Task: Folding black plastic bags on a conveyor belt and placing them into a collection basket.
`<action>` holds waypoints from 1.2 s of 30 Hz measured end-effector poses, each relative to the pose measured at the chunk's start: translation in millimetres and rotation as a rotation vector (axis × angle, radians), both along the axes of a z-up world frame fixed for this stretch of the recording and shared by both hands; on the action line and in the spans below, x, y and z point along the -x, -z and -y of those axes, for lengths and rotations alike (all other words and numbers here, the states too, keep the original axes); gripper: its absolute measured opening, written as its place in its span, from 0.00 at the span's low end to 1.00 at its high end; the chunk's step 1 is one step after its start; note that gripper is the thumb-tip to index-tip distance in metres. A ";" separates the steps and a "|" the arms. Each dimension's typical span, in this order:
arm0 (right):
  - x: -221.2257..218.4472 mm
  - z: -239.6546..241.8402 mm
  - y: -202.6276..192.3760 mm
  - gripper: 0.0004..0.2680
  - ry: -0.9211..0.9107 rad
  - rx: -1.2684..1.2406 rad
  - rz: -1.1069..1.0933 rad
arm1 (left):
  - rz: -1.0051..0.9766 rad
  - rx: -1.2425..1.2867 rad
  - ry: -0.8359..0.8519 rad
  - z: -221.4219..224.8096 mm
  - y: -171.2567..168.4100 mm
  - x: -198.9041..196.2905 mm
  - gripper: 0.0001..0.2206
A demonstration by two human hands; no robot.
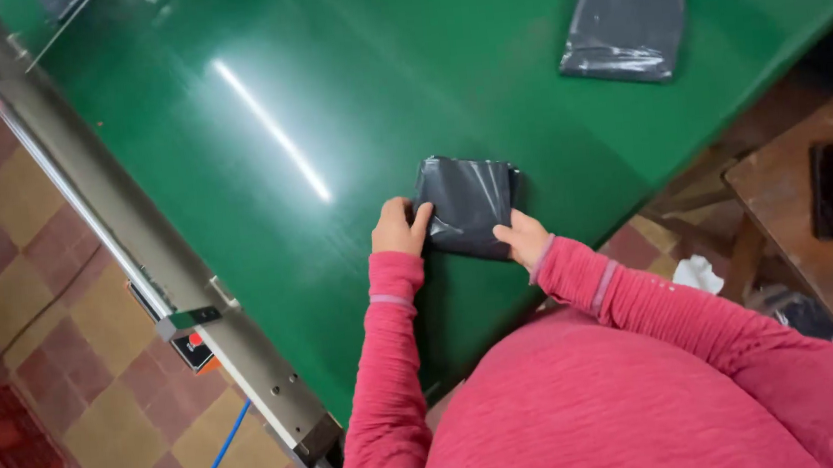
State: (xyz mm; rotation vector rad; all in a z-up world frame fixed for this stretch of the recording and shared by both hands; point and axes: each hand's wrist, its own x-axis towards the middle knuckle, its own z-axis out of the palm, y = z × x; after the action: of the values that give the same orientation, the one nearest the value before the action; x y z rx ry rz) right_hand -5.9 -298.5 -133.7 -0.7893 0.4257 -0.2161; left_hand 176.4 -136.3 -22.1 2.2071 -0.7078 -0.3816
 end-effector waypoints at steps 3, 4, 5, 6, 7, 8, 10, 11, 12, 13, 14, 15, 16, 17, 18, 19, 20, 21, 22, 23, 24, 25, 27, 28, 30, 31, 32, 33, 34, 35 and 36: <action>0.2 8.0 6.6 0.13 0.022 -0.034 -0.159 | 0.432 -0.238 -0.050 28.8 -10.6 19.0 0.19; 0.8 9.6 1.0 0.13 -0.013 -0.059 -0.220 | 0.484 -0.307 -0.102 35.3 -8.8 22.5 0.17; 1.1 11.5 -5.1 0.13 -0.054 -0.084 -0.280 | 0.536 -0.375 -0.161 40.8 -7.5 26.6 0.16; 8.9 16.6 2.4 0.13 -0.038 -0.084 -0.276 | 0.542 -0.368 -0.147 40.8 2.4 31.3 0.16; 15.2 21.4 9.8 0.12 -0.049 0.001 -0.252 | 0.490 -0.282 -0.102 40.5 12.1 34.7 0.13; 20.7 26.3 17.5 0.11 -0.060 0.086 -0.229 | 0.436 -0.196 -0.057 40.4 22.0 37.1 0.11; 24.2 47.2 8.9 0.11 0.027 0.269 -0.230 | 0.448 -0.032 0.058 55.3 9.0 45.1 0.10; 29.9 58.2 4.7 0.11 0.108 0.454 -0.240 | 0.448 0.131 0.168 63.8 3.2 51.9 0.09; 29.6 68.0 1.2 0.11 0.117 0.449 -0.245 | 0.444 0.130 0.179 81.9 -11.3 51.2 0.09; 32.8 71.6 -2.2 0.11 0.144 0.498 -0.257 | 0.444 -0.017 0.115 93.8 -25.7 54.2 0.12; 35.2 74.7 -5.2 0.11 0.171 0.547 -0.270 | 0.444 -0.163 0.052 105.3 -39.5 56.3 0.16; 33.2 81.2 -18.9 0.11 0.161 0.537 -0.266 | 0.446 -0.176 0.045 105.5 -24.6 55.7 0.16; 30.7 86.8 -32.1 0.11 0.086 0.594 -0.300 | 0.451 -0.190 -0.012 104.2 -9.4 54.5 0.17; 29.1 81.8 -45.7 0.11 0.004 0.642 -0.332 | 0.454 -0.216 -0.072 91.6 3.9 55.0 0.18; 21.6 90.4 -56.7 0.11 -0.014 0.622 -0.325 | 0.455 -0.242 -0.082 94.6 8.2 47.9 0.18; 21.8 88.8 -67.2 0.11 -0.064 0.681 -0.364 | 0.368 -0.288 -0.115 85.5 11.5 50.0 0.16; 21.7 87.6 -77.4 0.11 -0.115 0.740 -0.399 | 0.282 -0.333 -0.151 75.4 14.5 52.5 0.14; 25.8 82.9 -80.0 0.11 -0.139 0.720 -0.397 | 0.274 -0.359 -0.165 66.8 18.7 58.9 0.14; 30.9 77.6 -84.4 0.11 -0.160 0.745 -0.391 | 0.310 -0.396 -0.172 57.1 20.8 66.7 0.13; 26.6 87.2 -86.8 0.11 -0.154 0.793 -0.381 | 0.360 -0.402 -0.170 64.4 27.7 62.0 0.12; 25.3 91.8 -91.9 0.11 -0.153 0.796 -0.375 | 0.365 -0.400 -0.173 68.1 22.8 60.5 0.12; 28.0 93.3 -97.8 0.11 -0.193 0.839 -0.379 | 0.322 -0.431 -0.193 69.0 17.4 62.7 0.13; 31.6 93.5 -104.6 0.11 -0.238 0.876 -0.382 | 0.276 -0.469 -0.216 71.2 6.9 66.7 0.13; 32.5 92.1 -105.7 0.11 -0.267 0.897 -0.362 | 0.112 -0.355 -0.324 72.5 1.7 68.5 0.18; 33.0 90.4 -107.9 0.12 -0.301 0.913 -0.337 | -0.049 -0.244 -0.436 65.6 7.7 69.3 0.24; 33.6 90.9 -108.5 0.12 -0.335 0.916 -0.337 | -0.068 -0.251 -0.412 58.8 19.8 68.6 0.22; 34.5 91.7 -109.3 0.12 -0.370 0.919 -0.337 | -0.086 -0.258 -0.389 52.2 31.6 68.2 0.20; 37.0 94.3 -115.8 0.12 -0.365 0.919 -0.336 | -0.083 -0.257 -0.385 54.3 27.8 72.1 0.20; 39.7 97.4 -122.6 0.14 -0.280 0.925 -0.307 | -0.106 -0.087 -0.347 57.0 23.7 76.1 0.17; 40.9 104.8 -128.7 0.16 -0.182 0.935 -0.285 | -0.130 0.089 -0.291 66.4 22.0 75.8 0.15; 36.3 121.1 -134.5 0.16 -0.163 0.941 -0.293 | -0.130 0.097 -0.272 93.4 -9.0 72.2 0.15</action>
State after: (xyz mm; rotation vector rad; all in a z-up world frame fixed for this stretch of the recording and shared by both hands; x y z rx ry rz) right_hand -42.2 -419.5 0.9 -1.7871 0.5326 -0.1410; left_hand 104.1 -229.7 -13.0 2.1288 -0.3421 -0.3406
